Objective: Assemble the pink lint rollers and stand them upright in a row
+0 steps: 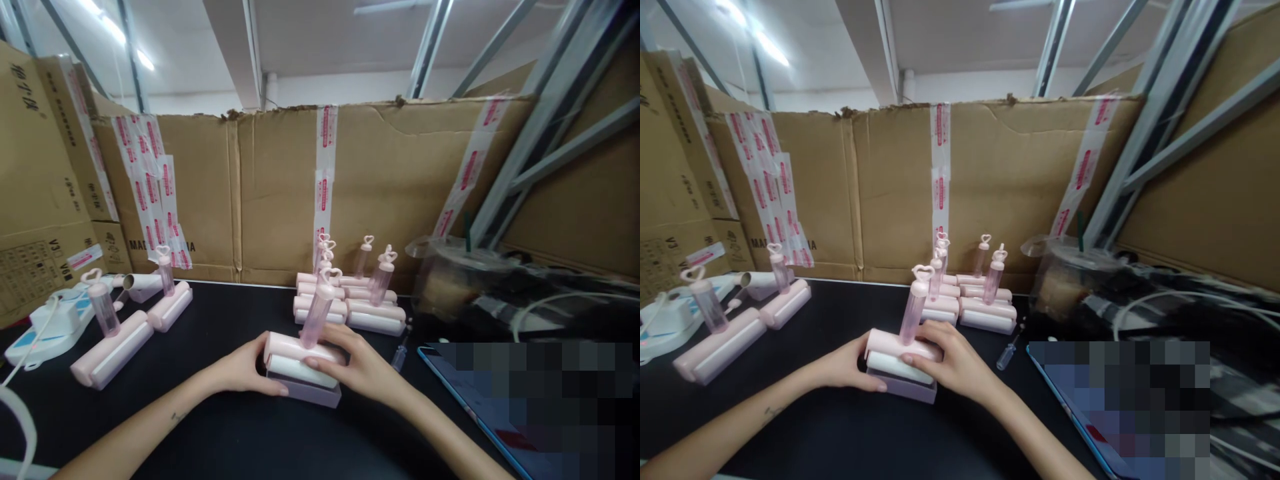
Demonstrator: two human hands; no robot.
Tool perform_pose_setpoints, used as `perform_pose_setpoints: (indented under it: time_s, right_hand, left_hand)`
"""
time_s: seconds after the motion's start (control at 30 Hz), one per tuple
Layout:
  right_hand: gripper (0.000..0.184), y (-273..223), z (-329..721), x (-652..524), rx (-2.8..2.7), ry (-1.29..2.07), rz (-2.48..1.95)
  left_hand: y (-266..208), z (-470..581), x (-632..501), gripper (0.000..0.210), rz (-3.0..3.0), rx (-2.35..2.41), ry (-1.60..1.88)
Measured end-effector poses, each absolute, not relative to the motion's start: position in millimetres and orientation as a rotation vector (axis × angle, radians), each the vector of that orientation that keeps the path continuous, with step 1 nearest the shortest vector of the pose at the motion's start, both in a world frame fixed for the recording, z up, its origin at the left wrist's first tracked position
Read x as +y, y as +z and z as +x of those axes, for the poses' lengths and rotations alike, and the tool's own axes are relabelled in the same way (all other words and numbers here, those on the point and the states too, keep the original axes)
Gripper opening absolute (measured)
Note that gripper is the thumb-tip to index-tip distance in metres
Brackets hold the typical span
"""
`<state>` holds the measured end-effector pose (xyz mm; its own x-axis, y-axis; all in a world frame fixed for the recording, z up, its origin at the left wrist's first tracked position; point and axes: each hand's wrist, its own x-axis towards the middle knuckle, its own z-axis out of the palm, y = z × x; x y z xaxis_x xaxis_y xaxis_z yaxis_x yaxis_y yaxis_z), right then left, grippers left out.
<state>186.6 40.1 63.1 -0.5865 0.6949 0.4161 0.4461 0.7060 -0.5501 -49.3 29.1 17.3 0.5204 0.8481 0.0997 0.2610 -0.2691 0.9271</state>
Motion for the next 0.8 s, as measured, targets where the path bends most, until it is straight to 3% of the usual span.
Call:
perform_pose_setpoints:
  time_s: [0.23, 0.33, 0.43, 0.67, 0.8]
  right_hand:
    - [0.033, 74, 185, 30, -2.487, 0.276, -0.882]
    - [0.03, 64, 179, 30, -2.463, 0.393, -0.853]
    - [0.032, 52, 177, 31, -2.401, 0.572, -0.824]
    - [0.068, 51, 178, 21, -2.412, 0.476, -0.93]
    - [0.041, 45, 166, 7, -2.493, 0.377, -0.866]
  left_hand:
    - [21, -47, 26, 0.062, 1.872, 0.97, 0.717]
    - [22, -49, 26, 0.07, 1.93, 1.034, 0.717]
    - [26, -53, 27, 0.062, 2.027, 1.113, 0.691]
    - [42, -95, 43, 0.057, 2.099, 1.207, 0.538]
    - [43, -122, 72, 0.059, 2.027, 1.402, 0.745]
